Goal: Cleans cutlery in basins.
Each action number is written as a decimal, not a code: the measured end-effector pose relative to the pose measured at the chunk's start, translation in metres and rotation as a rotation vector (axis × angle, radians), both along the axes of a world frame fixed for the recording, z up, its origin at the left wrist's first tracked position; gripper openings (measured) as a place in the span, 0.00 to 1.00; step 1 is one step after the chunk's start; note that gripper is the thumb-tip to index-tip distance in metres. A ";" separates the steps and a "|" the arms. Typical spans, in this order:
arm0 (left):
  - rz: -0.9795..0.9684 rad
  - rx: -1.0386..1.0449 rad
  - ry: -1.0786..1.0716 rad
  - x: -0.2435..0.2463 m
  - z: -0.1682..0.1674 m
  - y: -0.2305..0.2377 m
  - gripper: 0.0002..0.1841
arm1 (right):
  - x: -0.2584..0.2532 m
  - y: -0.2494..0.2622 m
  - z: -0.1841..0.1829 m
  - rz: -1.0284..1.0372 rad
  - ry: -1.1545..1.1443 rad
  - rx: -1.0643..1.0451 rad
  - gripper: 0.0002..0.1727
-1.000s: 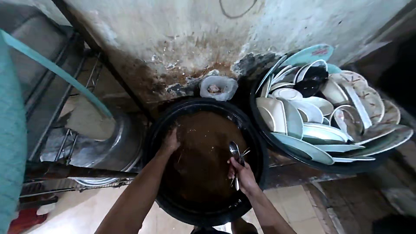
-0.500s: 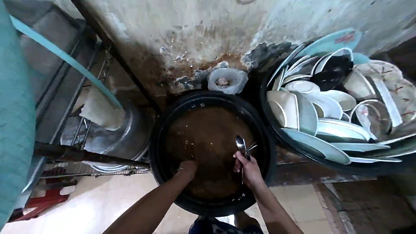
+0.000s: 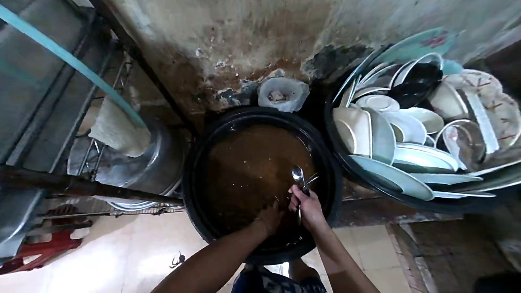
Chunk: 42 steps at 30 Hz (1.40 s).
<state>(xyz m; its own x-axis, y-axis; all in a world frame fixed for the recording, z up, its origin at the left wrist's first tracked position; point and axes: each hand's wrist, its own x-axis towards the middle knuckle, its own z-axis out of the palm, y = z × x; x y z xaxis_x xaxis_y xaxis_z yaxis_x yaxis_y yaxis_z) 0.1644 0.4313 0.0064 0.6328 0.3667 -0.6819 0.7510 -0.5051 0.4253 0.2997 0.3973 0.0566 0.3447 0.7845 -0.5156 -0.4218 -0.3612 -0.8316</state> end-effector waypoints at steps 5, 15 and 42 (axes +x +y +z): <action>-0.038 -0.055 -0.113 0.014 0.015 -0.005 0.23 | 0.000 -0.001 -0.001 0.001 -0.035 0.001 0.14; 0.111 -0.046 -0.164 0.024 -0.006 0.035 0.21 | 0.001 -0.001 0.005 -0.077 -0.028 -0.007 0.15; 0.657 0.435 -0.141 -0.063 0.040 0.119 0.26 | 0.001 0.028 -0.006 -0.081 0.074 -0.104 0.19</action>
